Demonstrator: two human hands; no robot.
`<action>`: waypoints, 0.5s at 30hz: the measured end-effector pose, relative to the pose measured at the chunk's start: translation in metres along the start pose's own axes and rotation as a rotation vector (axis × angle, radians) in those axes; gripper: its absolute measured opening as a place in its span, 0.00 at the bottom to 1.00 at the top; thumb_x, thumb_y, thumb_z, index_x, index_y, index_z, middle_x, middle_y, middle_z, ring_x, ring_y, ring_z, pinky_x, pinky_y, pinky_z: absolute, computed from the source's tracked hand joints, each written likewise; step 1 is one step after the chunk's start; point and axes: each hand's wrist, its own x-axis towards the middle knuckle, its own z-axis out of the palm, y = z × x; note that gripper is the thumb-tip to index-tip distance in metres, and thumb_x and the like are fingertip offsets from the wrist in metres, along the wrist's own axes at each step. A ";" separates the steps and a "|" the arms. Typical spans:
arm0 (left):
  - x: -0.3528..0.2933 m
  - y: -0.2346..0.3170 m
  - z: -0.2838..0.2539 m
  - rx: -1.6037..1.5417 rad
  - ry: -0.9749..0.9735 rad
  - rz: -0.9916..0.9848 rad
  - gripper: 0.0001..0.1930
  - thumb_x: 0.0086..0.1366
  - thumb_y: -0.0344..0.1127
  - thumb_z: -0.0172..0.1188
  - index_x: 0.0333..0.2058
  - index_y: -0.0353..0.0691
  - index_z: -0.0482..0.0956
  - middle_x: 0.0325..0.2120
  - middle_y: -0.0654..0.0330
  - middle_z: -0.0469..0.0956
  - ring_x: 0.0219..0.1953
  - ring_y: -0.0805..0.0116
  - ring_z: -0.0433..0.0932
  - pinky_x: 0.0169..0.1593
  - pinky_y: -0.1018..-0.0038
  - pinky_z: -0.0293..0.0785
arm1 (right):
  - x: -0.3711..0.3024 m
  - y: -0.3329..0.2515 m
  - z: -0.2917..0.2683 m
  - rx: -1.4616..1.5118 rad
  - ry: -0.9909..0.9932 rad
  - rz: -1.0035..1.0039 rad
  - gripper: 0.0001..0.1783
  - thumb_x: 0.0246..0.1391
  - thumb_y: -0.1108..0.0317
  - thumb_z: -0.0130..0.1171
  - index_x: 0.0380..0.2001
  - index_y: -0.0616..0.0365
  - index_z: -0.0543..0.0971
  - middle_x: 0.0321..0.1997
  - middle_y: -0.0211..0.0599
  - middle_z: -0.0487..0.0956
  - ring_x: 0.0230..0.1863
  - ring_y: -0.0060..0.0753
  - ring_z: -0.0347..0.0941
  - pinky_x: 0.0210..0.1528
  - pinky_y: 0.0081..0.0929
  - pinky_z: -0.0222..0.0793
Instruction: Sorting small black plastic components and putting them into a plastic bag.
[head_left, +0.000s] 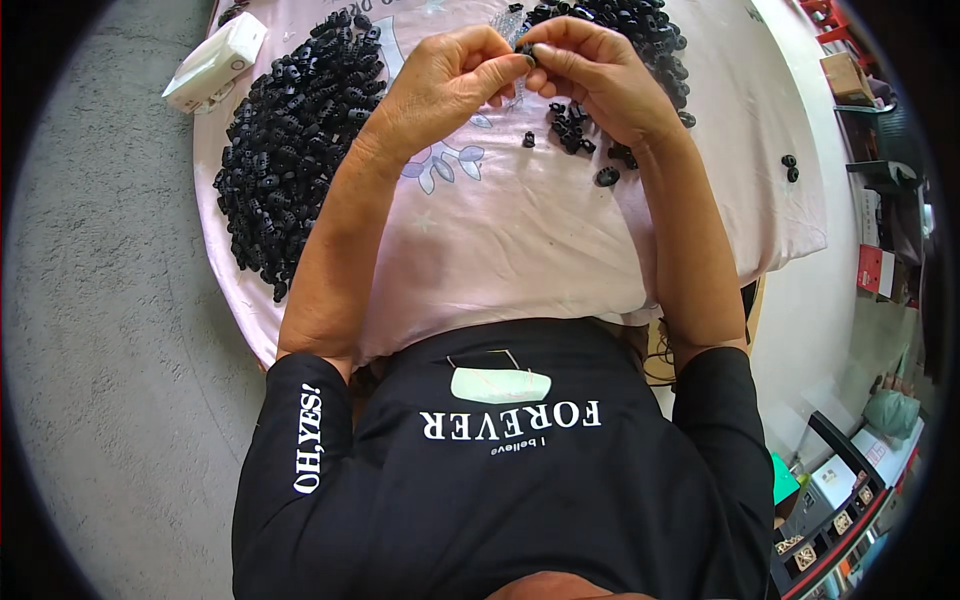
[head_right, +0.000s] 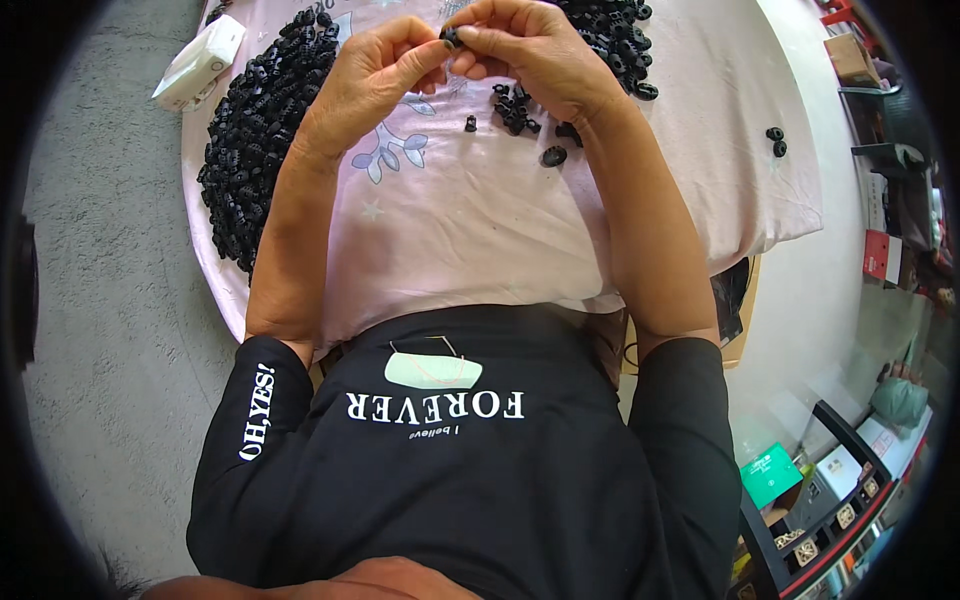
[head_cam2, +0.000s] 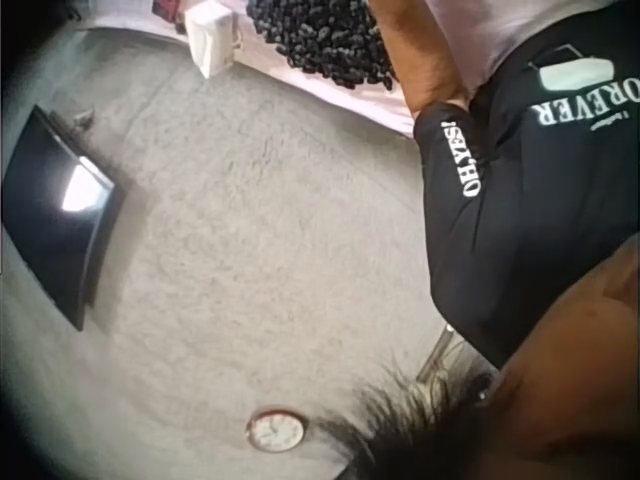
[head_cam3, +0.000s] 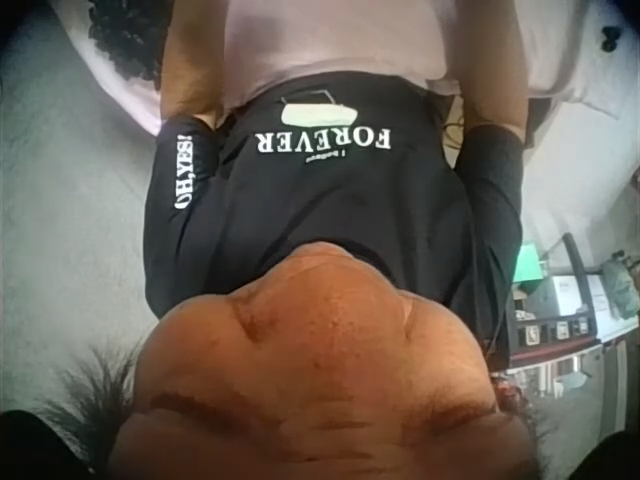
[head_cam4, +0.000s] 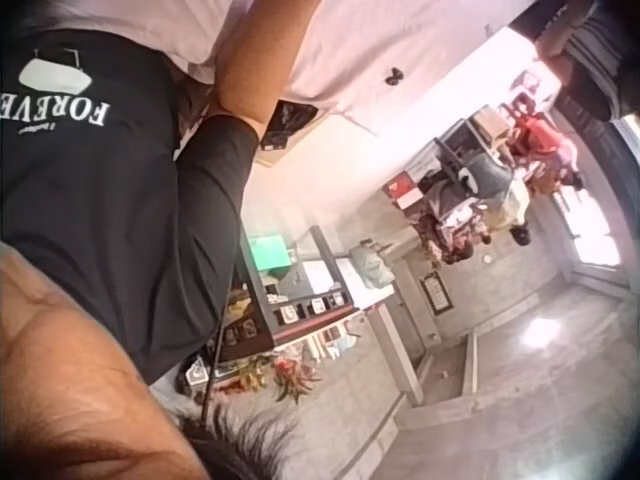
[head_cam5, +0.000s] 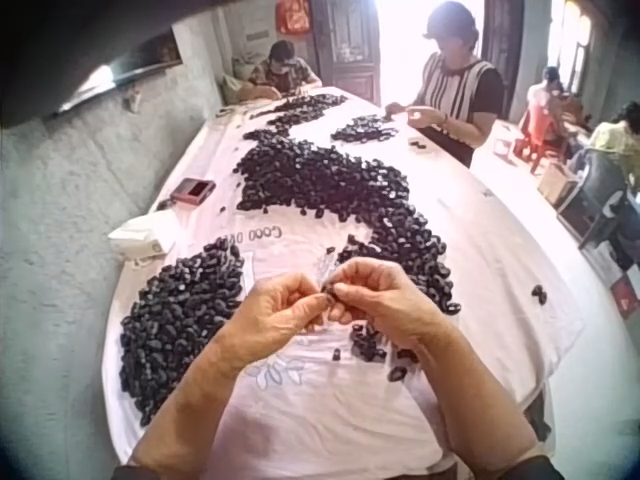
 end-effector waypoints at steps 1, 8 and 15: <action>-0.001 0.003 -0.001 0.130 -0.082 0.006 0.08 0.69 0.32 0.62 0.36 0.32 0.80 0.26 0.65 0.79 0.29 0.78 0.77 0.35 0.80 0.76 | 0.001 0.001 -0.003 0.019 0.032 -0.042 0.11 0.67 0.71 0.55 0.49 0.62 0.78 0.37 0.33 0.82 0.35 0.18 0.79 0.42 0.16 0.78; -0.019 0.013 0.020 0.745 -0.219 0.100 0.10 0.60 0.34 0.67 0.28 0.33 0.78 0.19 0.53 0.77 0.22 0.66 0.76 0.30 0.70 0.72 | 0.003 -0.005 -0.013 0.141 0.214 -0.056 0.07 0.65 0.71 0.58 0.44 0.60 0.78 0.32 0.34 0.81 0.30 0.22 0.78 0.34 0.18 0.76; -0.026 0.010 0.040 0.948 -0.194 0.129 0.09 0.61 0.35 0.63 0.31 0.36 0.76 0.23 0.47 0.78 0.31 0.43 0.80 0.38 0.56 0.75 | 0.008 0.007 -0.023 -0.021 0.221 -0.090 0.10 0.66 0.70 0.56 0.48 0.61 0.79 0.39 0.35 0.83 0.37 0.19 0.79 0.43 0.17 0.78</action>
